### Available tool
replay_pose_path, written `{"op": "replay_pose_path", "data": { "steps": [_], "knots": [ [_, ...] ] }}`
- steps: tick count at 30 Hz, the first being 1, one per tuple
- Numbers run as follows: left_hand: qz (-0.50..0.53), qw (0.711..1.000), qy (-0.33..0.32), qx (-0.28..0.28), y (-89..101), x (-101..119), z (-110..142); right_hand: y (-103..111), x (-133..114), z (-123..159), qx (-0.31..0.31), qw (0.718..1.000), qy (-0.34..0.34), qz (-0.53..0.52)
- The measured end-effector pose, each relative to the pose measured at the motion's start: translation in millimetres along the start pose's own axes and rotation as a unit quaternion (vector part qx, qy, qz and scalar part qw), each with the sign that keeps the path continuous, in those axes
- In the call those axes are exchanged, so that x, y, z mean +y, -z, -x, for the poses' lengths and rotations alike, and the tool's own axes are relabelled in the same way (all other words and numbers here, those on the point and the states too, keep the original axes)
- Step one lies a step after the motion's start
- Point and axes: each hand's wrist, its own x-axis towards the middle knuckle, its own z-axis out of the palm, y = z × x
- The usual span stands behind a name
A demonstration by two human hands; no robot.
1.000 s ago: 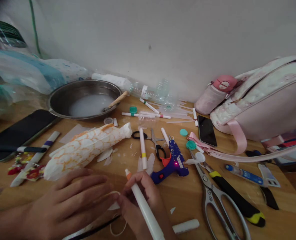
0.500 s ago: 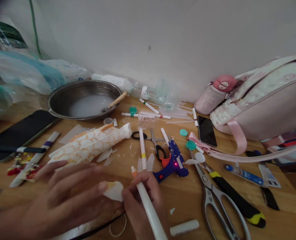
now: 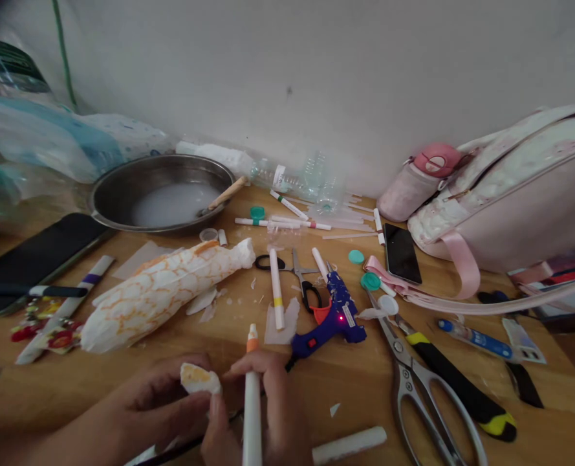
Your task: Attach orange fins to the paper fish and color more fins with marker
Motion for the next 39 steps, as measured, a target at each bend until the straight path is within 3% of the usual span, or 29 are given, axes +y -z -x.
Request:
{"op": "replay_pose_path", "data": {
  "steps": [4, 7, 12, 16, 24, 28, 35, 39],
  "knots": [
    [-0.063, 0.998, 0.018, -0.005, 0.3, -0.7, -4.5, 3.5, -0.4, -7.7, -0.079, 0.982, -0.112, -0.127],
    [-0.120, 0.992, 0.028, -0.008, 0.8, 3.3, -5.5, 3.6, -1.8, -10.5, -0.096, 0.971, -0.155, -0.152],
    [-0.149, 0.988, 0.026, 0.021, 3.3, 10.8, -5.3, -0.9, 2.3, -8.5, -0.041, 0.988, -0.090, -0.118],
    [-0.175, 0.983, 0.012, 0.055, 4.8, 12.6, -6.2, -4.8, 8.1, -3.9, -0.039, 0.994, -0.039, -0.093],
    [-0.255, 0.964, -0.059, 0.052, 7.0, 12.3, 0.8, -7.8, 10.9, -3.9, -0.048, 0.984, -0.077, -0.153],
    [-0.255, 0.964, -0.039, 0.066, 7.6, 13.8, -4.4, -5.0, 9.4, -5.1, -0.057, 0.981, -0.086, -0.165],
    [-0.175, 0.982, -0.011, 0.076, 10.3, 15.3, -10.0, 14.5, 8.1, -15.0, 0.006, 0.991, 0.013, -0.136],
    [-0.159, 0.984, -0.005, 0.084, 9.6, 17.0, -8.6, 21.4, 13.9, -21.5, 0.034, 0.980, 0.192, -0.026]
  ]
}}
